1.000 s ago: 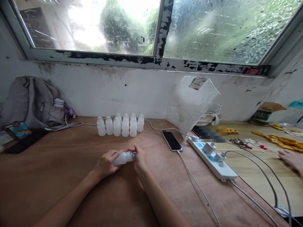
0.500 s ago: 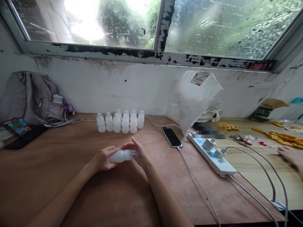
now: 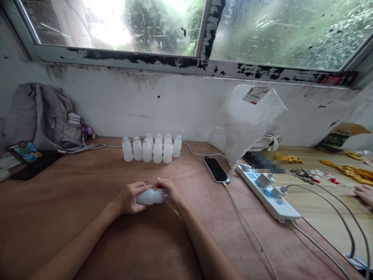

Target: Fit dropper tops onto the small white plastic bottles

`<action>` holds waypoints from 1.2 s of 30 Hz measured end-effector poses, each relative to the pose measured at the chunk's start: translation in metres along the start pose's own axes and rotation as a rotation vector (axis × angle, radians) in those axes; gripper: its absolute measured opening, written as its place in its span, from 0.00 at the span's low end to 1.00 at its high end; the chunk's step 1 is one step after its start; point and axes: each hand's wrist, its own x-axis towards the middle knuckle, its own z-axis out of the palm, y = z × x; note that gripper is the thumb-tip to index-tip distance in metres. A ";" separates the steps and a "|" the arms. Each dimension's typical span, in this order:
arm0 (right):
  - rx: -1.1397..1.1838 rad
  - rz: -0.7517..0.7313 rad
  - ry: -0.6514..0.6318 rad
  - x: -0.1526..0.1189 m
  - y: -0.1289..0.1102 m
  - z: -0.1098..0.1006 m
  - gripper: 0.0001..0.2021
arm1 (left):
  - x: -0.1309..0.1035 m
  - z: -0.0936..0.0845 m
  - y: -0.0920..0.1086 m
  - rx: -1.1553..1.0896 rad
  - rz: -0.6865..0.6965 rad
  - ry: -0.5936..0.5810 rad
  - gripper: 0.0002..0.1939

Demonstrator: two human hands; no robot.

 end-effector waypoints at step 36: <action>0.187 -0.150 0.040 0.013 0.010 -0.003 0.15 | 0.015 0.039 -0.012 -0.485 -0.517 0.273 0.26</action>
